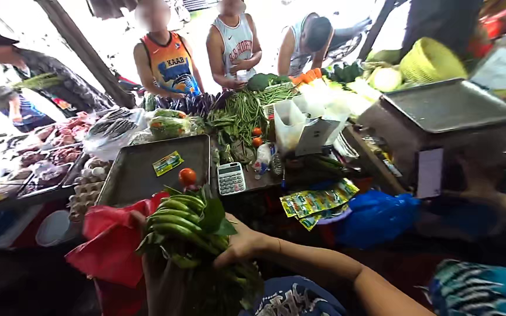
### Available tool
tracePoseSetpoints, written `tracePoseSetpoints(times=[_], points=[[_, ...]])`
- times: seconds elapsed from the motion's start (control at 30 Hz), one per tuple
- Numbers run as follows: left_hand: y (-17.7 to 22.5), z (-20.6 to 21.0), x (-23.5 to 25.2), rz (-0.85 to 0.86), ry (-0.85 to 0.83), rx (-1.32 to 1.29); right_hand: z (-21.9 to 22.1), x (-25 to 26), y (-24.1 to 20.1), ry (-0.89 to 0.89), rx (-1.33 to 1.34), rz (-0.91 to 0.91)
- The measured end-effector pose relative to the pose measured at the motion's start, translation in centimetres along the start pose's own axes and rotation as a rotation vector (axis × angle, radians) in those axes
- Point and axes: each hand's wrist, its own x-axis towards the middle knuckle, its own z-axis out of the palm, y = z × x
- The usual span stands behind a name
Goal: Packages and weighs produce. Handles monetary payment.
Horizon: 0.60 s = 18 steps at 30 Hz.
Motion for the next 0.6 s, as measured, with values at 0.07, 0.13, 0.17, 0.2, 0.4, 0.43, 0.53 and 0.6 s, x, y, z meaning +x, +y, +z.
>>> tracePoseSetpoints(times=[0.07,0.13,0.17,0.2,0.4,0.43,0.53,0.6], points=[[0.5,-1.2,0.8,-0.052,-0.197,0.066,-1.3,-0.9,-0.4,0.024,-0.033,0.020],[1.1,-4.2,2.0,-0.085,-0.415,0.276,-2.9,-2.1,-0.3,0.022,-0.016,0.044],[1.7,-6.0,2.3,-0.106,-0.454,0.443,-3.9,-2.9,0.0,0.012,-0.009,0.042],[2.3,-8.2,2.7,-0.127,-0.453,0.545,-4.9,-3.7,0.4,-0.006,-0.008,0.029],[5.5,-15.1,4.2,0.148,-0.055,1.452,-8.2,-5.6,0.8,-0.176,-0.112,-0.012],[6.4,-15.2,4.3,0.174,-0.045,1.512,-8.0,-5.2,0.9,-0.230,-0.151,-0.026],[9.0,-15.3,4.8,0.133,-0.125,1.663,-5.9,-2.9,1.7,-0.461,-0.088,-0.150],[10.5,-15.3,4.5,0.097,-0.207,1.801,-3.5,-1.3,2.2,-0.604,-0.013,-0.174]])
